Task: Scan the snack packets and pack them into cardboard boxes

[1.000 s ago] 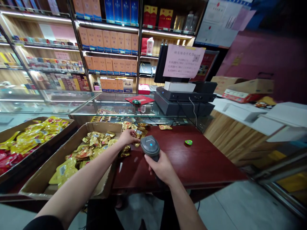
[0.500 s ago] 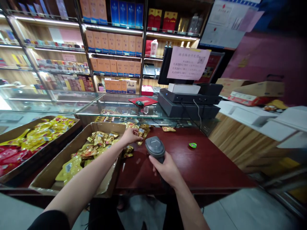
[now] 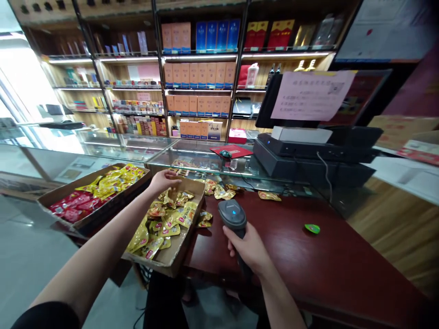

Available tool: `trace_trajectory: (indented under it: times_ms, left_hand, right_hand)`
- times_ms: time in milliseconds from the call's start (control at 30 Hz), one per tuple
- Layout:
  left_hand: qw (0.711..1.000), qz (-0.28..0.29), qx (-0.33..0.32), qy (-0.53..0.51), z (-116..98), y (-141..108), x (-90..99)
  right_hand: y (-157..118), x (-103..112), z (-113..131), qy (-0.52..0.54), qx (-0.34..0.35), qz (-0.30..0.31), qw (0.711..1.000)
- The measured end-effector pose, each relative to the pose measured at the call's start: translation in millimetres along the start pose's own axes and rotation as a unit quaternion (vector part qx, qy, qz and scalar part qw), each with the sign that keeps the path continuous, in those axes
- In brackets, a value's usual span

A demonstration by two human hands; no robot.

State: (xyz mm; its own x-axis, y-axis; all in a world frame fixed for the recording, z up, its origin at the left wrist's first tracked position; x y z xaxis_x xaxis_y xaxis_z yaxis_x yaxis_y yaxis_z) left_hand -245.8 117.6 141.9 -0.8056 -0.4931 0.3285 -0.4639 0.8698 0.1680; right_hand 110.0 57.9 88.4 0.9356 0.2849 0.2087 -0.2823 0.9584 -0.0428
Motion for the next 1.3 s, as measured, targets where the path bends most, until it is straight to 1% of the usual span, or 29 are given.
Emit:
trace_trajectory:
  times_ms: [33,67,100,133,200,267,300,333,367,400,433,500,533,600,633,667,700,767,800,900,933,1000,1067,1100,1167,1300]
  left_hand:
    - [1.0,-0.012,-0.009,0.027,-0.9,0.2,4.0]
    - [0.998,-0.014,-0.022,0.054,-4.0,-0.1,2.1]
    - [0.996,-0.007,-0.038,0.079,-9.5,-1.3,-5.1]
    - [0.993,0.004,-0.054,0.103,-16.5,-3.4,-16.8]
    - [0.984,0.038,-0.088,0.15,-33.9,-11.7,-50.7]
    - [0.965,0.094,-0.125,0.212,-52.3,-26.4,-94.3]
    - [0.946,0.137,-0.15,0.251,-60.5,-36.9,-119.3]
    - [0.917,0.186,-0.177,0.304,-66.2,-49.5,-144.4]
    - [0.879,0.228,-0.195,0.37,-67.6,-62.5,-166.6]
    - [0.839,0.258,-0.206,0.432,-66.1,-74.6,-184.4]
    - [0.801,0.273,-0.212,0.489,-63.1,-85.1,-197.5]
    - [0.735,0.272,-0.219,0.582,-55.7,-100.6,-213.5]
    - [0.707,0.27,-0.226,0.614,-51.8,-106.6,-219.1]
    - [0.656,0.282,-0.24,0.657,-41.0,-115.4,-228.9]
    - [0.643,0.291,-0.241,0.666,-35.2,-116.9,-232.1]
    - [0.652,0.302,-0.233,0.656,-30.0,-116.1,-234.3]
    - [0.673,0.312,-0.22,0.633,-25.6,-113.7,-235.9]
    - [0.726,0.326,-0.189,0.576,-18.4,-106.2,-238.2]
    - [0.746,0.332,-0.176,0.55,-14.9,-102.7,-239.7]
    - [0.776,0.343,-0.169,0.502,-7.1,-96.9,-245.7]
    - [0.791,0.342,-0.168,0.479,-6.0,-95.7,-247.0]
    - [0.83,0.331,-0.151,0.424,-3.7,-91.3,-245.7]
    - [0.872,0.307,-0.108,0.366,1.0,-83.7,-239.0]
    - [0.888,0.297,-0.083,0.342,4.2,-79.7,-235.0]
    - [0.907,0.296,-0.042,0.297,10.9,-74.4,-229.6]
    - [0.909,0.364,0.006,0.202,20.1,-77.2,-232.5]
  right_hand:
    - [-0.6,0.8,-0.8,0.003,-0.002,-0.002,1.0]
    - [-1.3,2.5,-1.3,0.007,-0.004,-0.005,1.0]
    - [-2.1,4.8,-1.9,0.009,-0.006,-0.009,1.0]
    - [-3.0,7.7,-2.5,0.012,-0.009,-0.015,1.0]
    - [-4.4,14.6,-4.7,0.017,-0.013,-0.026,0.999]
    - [-5.7,22.1,-8.3,0.021,-0.011,-0.036,0.999]
    - [-6.4,26.1,-10.4,0.023,-0.007,-0.042,0.999]
    - [-7.2,30.1,-12.4,0.025,-0.002,-0.047,0.999]
    - [-8.3,34.2,-14.4,0.026,0.003,-0.052,0.998]
    - [-9.7,38.4,-16.5,0.027,0.006,-0.058,0.998]
    - [-11.2,42.5,-18.5,0.028,0.007,-0.064,0.998]
    - [-14.3,50.6,-23.0,0.026,-0.001,-0.077,0.997]
    - [-15.7,54.4,-25.5,0.023,-0.008,-0.084,0.996]
    - [-17.7,62.0,-30.3,0.021,-0.019,-0.099,0.995]
    - [-18.2,65.2,-32.5,0.021,-0.021,-0.105,0.994]
    - [-18.4,68.0,-34.7,0.02,-0.022,-0.111,0.993]
    - [-18.4,70.2,-36.8,0.018,-0.023,-0.116,0.993]
    - [-17.9,72.9,-40.9,0.015,-0.028,-0.12,0.992]
    - [-17.5,73.5,-42.4,0.014,-0.03,-0.121,0.992]
    - [-16.3,72.1,-43.6,0.017,-0.025,-0.114,0.993]
    - [-16.2,71.3,-43.3,0.018,-0.021,-0.112,0.993]
    - [-16.8,69.6,-43.9,0.02,-0.015,-0.11,0.994]
    - [-18.4,67.4,-45.5,0.022,-0.012,-0.108,0.994]
    - [-19.4,65.6,-46.5,0.021,-0.012,-0.105,0.994]
    - [-21.8,60.5,-47.6,0.018,-0.011,-0.092,0.996]
    - [-26.9,47.8,-49.1,0.006,-0.011,-0.061,0.998]
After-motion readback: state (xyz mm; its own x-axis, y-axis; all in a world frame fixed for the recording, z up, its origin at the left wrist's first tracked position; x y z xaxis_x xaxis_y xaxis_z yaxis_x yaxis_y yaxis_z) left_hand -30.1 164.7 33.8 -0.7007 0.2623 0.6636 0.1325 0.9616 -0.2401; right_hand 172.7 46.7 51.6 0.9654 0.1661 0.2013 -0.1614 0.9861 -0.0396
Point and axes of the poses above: each hand's wrist, its own y-axis towards the middle knuckle, its own x-axis out of the back of the hand, z = x × y, the point moved 9 cm from there along y, towards the middle knuckle, and after that the axes turned 3 degrees about -y, right-handed, at the moved point
